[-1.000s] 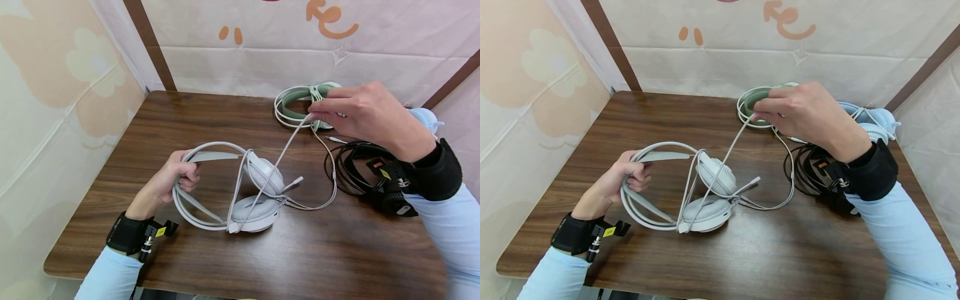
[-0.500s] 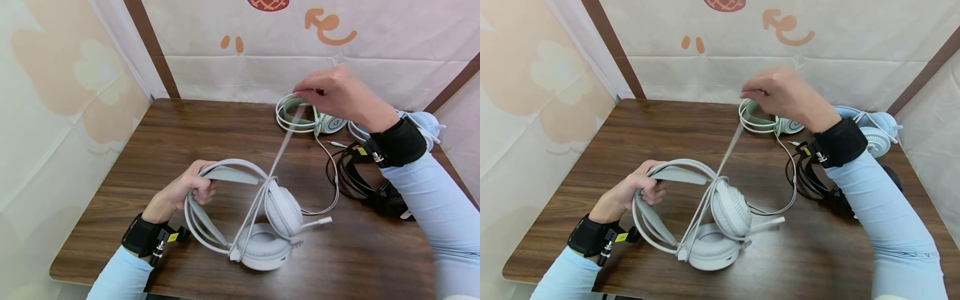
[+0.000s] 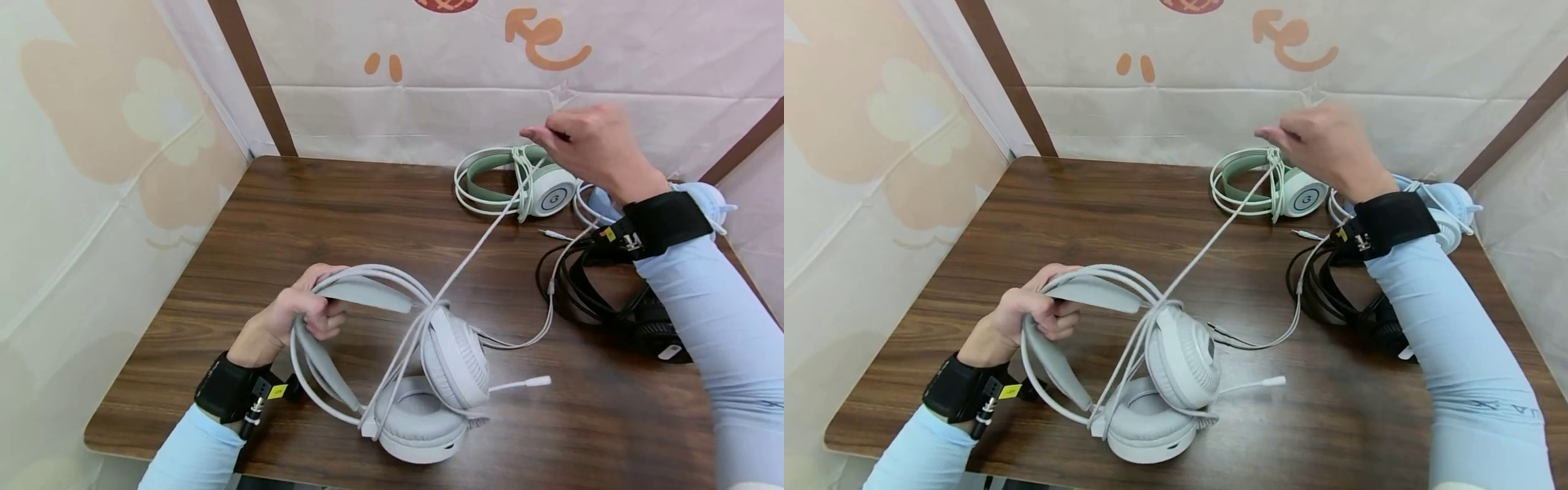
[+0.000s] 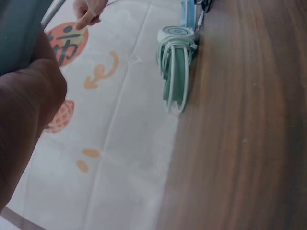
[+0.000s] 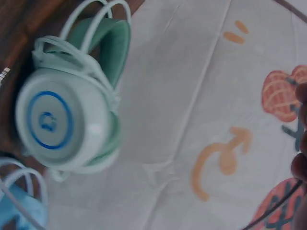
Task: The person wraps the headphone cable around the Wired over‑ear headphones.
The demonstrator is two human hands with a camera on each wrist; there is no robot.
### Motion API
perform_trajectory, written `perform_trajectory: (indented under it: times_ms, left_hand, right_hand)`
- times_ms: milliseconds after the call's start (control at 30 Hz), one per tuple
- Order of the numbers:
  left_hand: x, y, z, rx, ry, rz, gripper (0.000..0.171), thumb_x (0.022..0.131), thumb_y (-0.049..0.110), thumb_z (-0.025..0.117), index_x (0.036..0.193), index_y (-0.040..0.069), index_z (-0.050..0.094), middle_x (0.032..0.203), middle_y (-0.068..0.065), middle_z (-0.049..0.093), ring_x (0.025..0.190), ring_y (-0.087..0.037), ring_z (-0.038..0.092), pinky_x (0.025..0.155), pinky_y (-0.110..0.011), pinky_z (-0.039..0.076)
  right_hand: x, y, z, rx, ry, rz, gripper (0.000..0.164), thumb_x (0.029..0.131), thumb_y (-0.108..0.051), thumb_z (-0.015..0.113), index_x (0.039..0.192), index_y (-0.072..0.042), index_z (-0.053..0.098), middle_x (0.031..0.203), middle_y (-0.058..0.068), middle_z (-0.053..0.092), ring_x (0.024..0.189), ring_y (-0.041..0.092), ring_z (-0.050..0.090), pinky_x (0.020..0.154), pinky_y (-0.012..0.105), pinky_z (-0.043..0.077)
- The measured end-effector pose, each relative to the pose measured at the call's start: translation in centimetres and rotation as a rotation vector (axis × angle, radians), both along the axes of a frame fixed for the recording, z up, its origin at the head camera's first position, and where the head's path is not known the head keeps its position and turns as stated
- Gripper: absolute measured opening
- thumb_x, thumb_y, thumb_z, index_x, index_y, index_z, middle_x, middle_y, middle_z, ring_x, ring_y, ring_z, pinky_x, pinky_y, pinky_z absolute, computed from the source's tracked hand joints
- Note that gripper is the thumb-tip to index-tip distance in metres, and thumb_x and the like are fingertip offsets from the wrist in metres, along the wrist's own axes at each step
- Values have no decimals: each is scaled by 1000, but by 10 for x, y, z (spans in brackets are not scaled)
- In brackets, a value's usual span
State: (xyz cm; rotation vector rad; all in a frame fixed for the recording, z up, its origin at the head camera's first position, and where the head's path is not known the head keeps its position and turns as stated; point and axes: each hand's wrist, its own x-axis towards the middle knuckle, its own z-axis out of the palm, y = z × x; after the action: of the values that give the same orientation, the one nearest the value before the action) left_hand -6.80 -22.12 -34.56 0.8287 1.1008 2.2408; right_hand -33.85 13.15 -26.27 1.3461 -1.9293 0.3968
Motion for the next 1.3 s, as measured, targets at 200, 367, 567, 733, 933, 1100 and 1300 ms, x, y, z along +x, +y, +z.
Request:
perform_trajectory:
  times_ms: [200,367,567,733,933,1100,1300]
  left_hand:
    - [-4,-8,-10,453,-152,-23,25,74,-9,33,95,0,45,69,1,20,50,-9,19,45,-20,17]
    - [-6,-15,-14,723,-392,125,18,74,-1,40,82,10,28,65,4,22,49,-8,21,48,-19,23]
    - [-5,-25,-16,922,-525,302,11,71,3,41,80,6,35,66,8,23,50,-5,22,48,-21,28]
    - [-4,-31,-18,952,-592,491,10,69,2,44,77,4,37,68,8,25,50,-5,23,46,-22,29]
    - [-10,-30,-19,850,-636,640,24,66,2,45,65,15,25,61,9,21,45,-7,23,45,-20,24]
    - [-11,-25,-18,679,-605,755,35,65,2,48,61,19,18,56,8,20,44,-7,21,44,-20,23]
    - [-9,-22,-14,445,-493,851,36,68,0,52,62,17,20,56,7,21,45,-6,18,45,-17,21]
  right_hand:
    - [-1,17,-28,-12,-126,15,64,104,-52,45,55,-12,45,47,0,37,46,7,29,50,24,23]
    - [22,15,-53,31,-226,95,53,106,-45,43,70,-7,56,61,2,50,55,13,44,54,30,38]
    - [71,3,-86,176,-264,181,10,99,-10,61,92,-4,66,78,3,59,63,17,58,54,37,51]
    - [125,-21,-92,246,-116,310,20,105,-18,52,96,-9,67,81,-1,61,59,12,59,45,31,49]
    - [171,-48,-76,302,67,343,19,104,-25,55,92,-11,60,75,-4,54,61,11,58,46,28,48]
    - [186,-51,-62,375,167,351,13,102,-16,50,98,-10,60,83,-3,58,68,10,59,55,25,53]
    - [191,-51,-46,400,214,355,15,101,-8,46,104,-7,61,89,-1,59,69,10,56,56,24,51]
